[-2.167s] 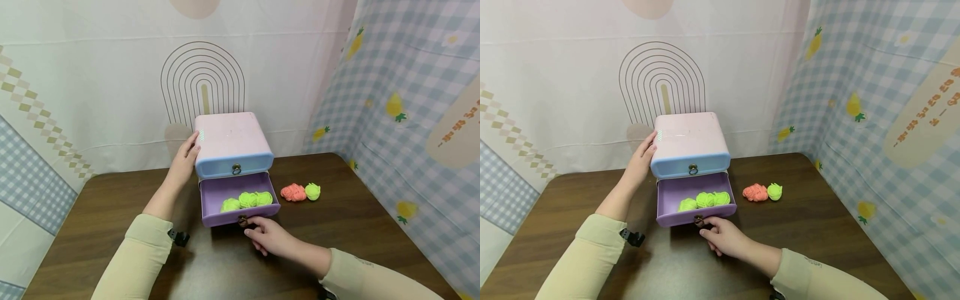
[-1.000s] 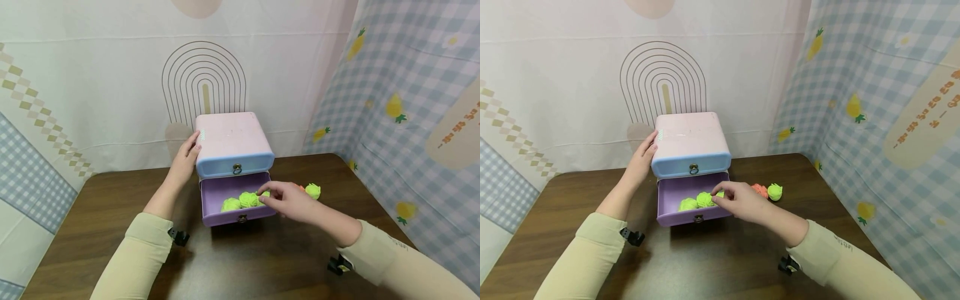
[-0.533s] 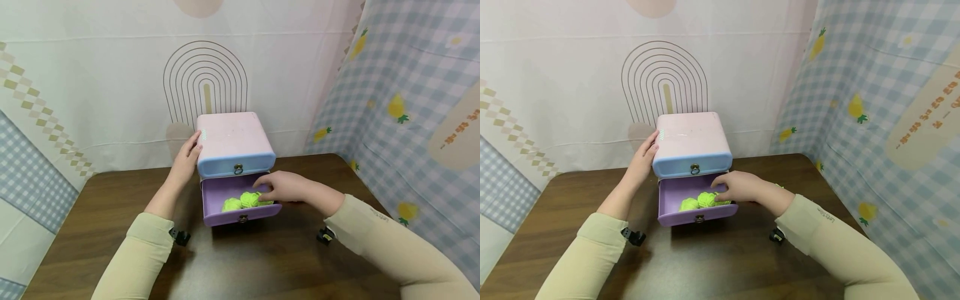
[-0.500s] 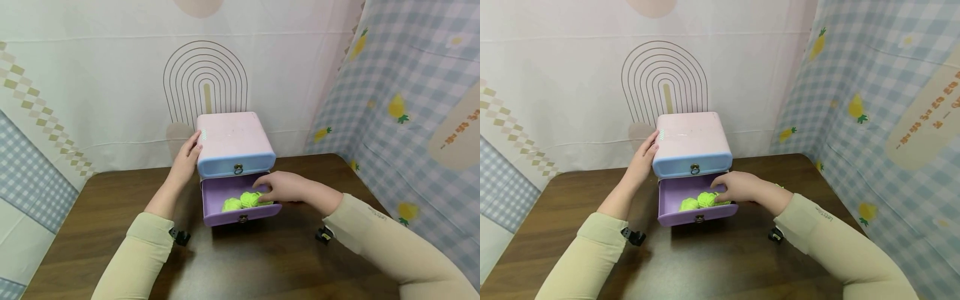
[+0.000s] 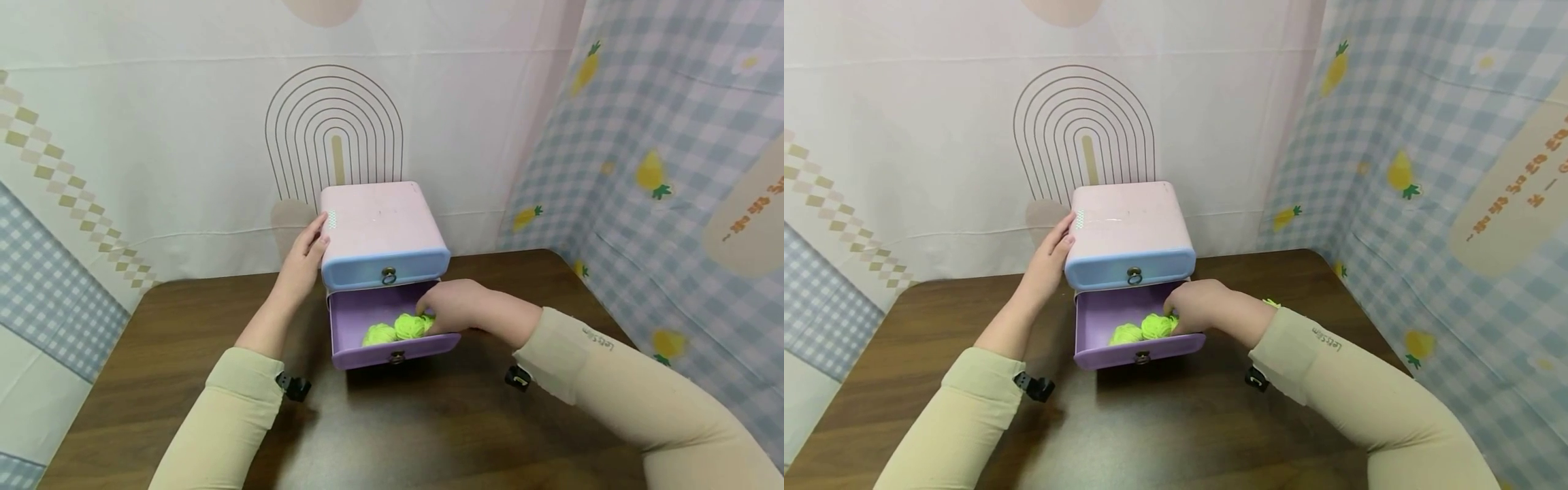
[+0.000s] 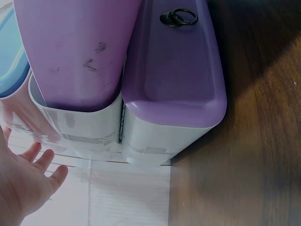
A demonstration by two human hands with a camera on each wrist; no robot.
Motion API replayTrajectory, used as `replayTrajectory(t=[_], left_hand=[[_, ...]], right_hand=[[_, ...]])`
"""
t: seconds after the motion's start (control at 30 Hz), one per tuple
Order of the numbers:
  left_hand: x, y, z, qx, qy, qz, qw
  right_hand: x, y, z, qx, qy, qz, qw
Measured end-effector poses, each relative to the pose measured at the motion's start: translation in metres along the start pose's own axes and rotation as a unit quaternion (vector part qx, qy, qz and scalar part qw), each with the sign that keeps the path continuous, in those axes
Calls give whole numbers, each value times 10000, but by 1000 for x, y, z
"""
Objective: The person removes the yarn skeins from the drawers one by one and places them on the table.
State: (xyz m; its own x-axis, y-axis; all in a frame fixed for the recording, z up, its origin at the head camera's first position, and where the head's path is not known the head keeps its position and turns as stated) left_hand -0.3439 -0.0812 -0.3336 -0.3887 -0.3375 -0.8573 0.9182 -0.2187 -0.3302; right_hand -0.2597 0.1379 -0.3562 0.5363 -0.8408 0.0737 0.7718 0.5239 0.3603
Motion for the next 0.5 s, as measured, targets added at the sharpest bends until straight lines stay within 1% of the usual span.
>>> replayTrajectory(t=[0.13,0.27,0.3,0.5], left_hand=[[2,0,-2,61,78,85,9999],[1,1,-3,128,74,229,9996],[-2,2,-2,138,63,256,9996],[-35,14,2,181,-33,297,9994]], right_hand=[[0,1,-1,-64,130,6,9999],[0,1,2,-254,59,-21,9997],[-1,2,4,-317,-5,-51,9995],[-7,5,14,-555,-441,-322,9970]])
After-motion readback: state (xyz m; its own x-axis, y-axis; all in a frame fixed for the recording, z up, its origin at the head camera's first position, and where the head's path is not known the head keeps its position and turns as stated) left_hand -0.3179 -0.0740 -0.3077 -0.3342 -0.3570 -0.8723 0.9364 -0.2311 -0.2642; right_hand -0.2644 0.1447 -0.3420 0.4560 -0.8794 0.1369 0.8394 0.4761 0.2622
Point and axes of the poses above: each hand's wrist, its own y-axis away from the middle knuckle, its own z-axis out of the back of the hand, x = y × z, the point moved 9 cm from there along -y, towards the middle knuckle, and after that the axes turned 2 degrees about -y, right-handed, at the moved point
